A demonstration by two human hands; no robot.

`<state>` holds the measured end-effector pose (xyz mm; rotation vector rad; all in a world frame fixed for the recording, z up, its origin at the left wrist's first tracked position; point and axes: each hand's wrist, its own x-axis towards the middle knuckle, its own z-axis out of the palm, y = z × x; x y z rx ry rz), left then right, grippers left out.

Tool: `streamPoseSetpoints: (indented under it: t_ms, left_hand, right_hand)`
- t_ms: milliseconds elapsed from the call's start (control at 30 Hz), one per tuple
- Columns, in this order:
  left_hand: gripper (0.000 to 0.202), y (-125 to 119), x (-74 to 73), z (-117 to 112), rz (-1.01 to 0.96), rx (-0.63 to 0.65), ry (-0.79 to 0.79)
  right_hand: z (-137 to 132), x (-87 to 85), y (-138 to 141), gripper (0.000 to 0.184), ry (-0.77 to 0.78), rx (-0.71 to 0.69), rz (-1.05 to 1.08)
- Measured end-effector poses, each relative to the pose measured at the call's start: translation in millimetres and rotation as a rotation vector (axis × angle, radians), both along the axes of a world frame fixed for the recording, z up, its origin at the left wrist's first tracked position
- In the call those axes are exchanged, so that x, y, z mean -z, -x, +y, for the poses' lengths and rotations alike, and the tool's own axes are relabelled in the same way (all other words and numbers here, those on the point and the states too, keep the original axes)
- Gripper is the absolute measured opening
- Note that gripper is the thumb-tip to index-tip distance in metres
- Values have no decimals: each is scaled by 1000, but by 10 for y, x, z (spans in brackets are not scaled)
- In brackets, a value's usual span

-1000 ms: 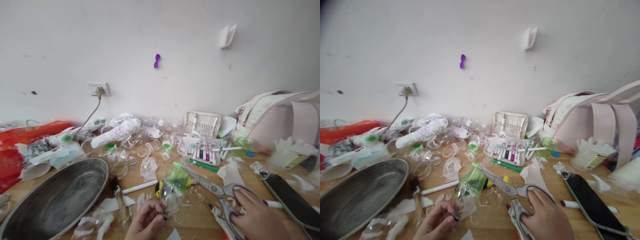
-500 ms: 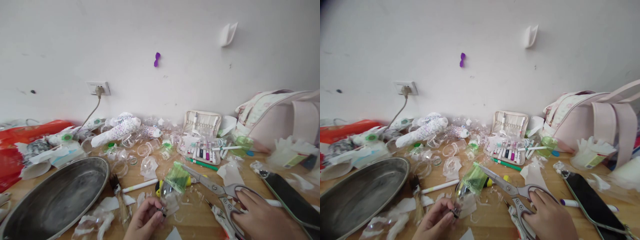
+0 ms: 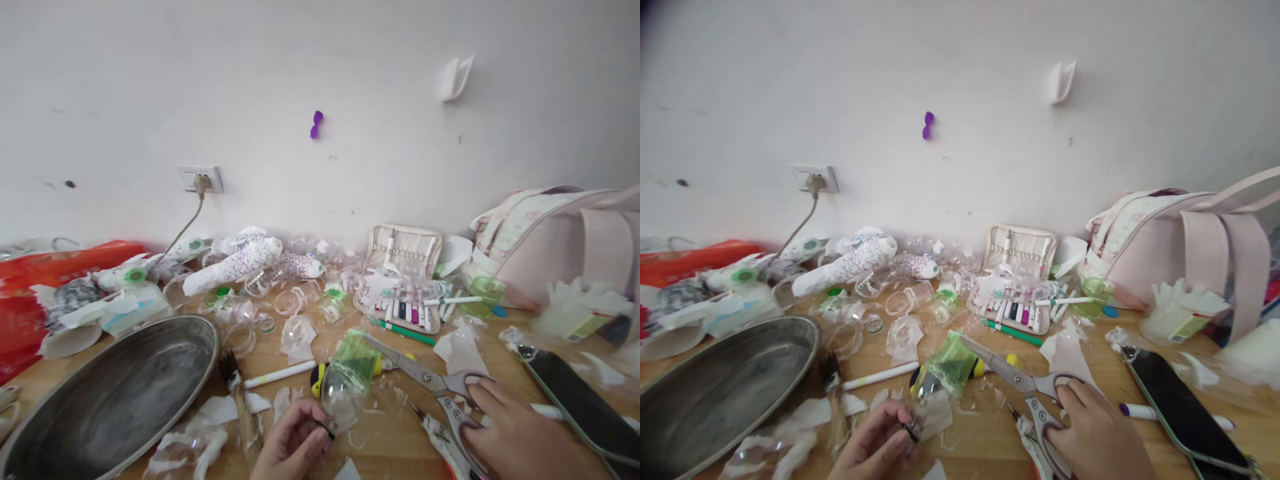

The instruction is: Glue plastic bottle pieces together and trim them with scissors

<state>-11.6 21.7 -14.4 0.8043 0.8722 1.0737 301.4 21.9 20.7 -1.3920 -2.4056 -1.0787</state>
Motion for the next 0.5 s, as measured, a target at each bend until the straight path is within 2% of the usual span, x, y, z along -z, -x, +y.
streamPoseSetpoints:
  t_ms: [167, 400, 500]
  left_hand:
    - [25, 22, 28, 9, -18, 31, -10]
    - [26, 24, 12, 31, 0, 40, -23]
    - [27, 24, 21, 30, 2, 39, -5]
  right_hand:
    - [-43, 32, 66, 16, 89, 215, 176]
    - [-25, -102, 158, 19, 146, 180, 290]
    - [-24, -146, 171, 20, 205, 207, 329]
